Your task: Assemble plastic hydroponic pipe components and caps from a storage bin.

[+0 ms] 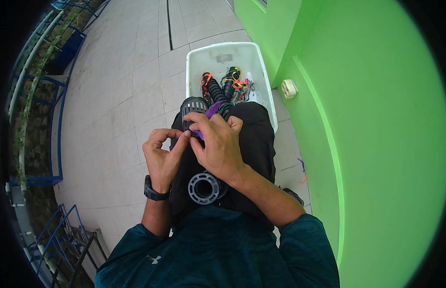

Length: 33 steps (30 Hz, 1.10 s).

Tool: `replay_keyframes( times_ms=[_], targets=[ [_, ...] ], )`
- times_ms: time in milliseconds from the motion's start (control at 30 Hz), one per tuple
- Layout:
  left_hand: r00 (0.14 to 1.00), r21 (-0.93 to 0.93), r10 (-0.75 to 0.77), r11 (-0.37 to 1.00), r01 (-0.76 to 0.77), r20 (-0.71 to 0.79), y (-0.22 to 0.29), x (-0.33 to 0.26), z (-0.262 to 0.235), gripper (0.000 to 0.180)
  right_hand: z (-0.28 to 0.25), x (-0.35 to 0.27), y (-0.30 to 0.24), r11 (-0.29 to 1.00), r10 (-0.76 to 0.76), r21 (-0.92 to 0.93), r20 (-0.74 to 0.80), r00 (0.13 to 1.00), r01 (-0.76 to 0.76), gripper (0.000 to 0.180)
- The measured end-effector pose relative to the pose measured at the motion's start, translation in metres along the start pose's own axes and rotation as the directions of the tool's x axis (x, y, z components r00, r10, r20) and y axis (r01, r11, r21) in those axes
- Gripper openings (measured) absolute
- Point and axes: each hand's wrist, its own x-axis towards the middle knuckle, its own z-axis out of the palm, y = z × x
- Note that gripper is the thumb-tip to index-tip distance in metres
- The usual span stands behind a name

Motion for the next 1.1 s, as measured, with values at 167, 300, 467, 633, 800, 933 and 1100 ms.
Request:
replay_keyframes(
  times_ms=[167, 300, 467, 633, 800, 933, 1100],
  targets=[
    [0.998, 0.059, -0.051, 0.997, 0.049, 0.03, -0.002, 0.004, -0.003, 0.014, 0.006, 0.002, 0.0, 0.998, -0.009, -0.055, 0.037, 0.999, 0.011, 0.044],
    [0.991, 0.01, -0.115, 0.993, 0.114, 0.067, -0.008, 0.015, -0.013, 0.013, 0.009, 0.01, -0.007, 0.992, -0.05, -0.113, 0.042, 0.998, 0.055, 0.048],
    [0.98, -0.051, -0.124, 0.99, 0.133, 0.153, -0.014, 0.029, -0.027, 0.012, 0.017, 0.017, -0.006, 0.978, -0.15, -0.141, 0.029, 0.988, 0.153, 0.057],
    [0.956, -0.089, -0.146, 0.981, 0.173, 0.255, -0.02, 0.04, -0.039, 0.012, 0.019, 0.028, 0.002, 0.949, -0.31, -0.033, 0.077, 0.948, 0.313, 0.071],
    [0.954, -0.351, -0.179, 0.9, 0.257, 0.24, -0.039, 0.046, -0.062, 0.007, 0.018, 0.038, 0.008, 0.985, -0.122, 0.129, 0.069, 0.99, 0.112, 0.085],
    [0.965, -0.436, -0.203, 0.862, 0.258, 0.168, -0.053, 0.048, -0.093, 0.009, 0.022, 0.038, 0.015, 0.987, -0.073, 0.145, 0.01, 0.997, 0.071, 0.086],
    [0.971, -0.45, -0.151, 0.865, 0.221, 0.185, -0.07, 0.046, -0.122, 0.01, 0.02, 0.036, 0.012, 0.986, -0.032, 0.162, -0.02, 0.999, 0.035, 0.084]
  ],
)
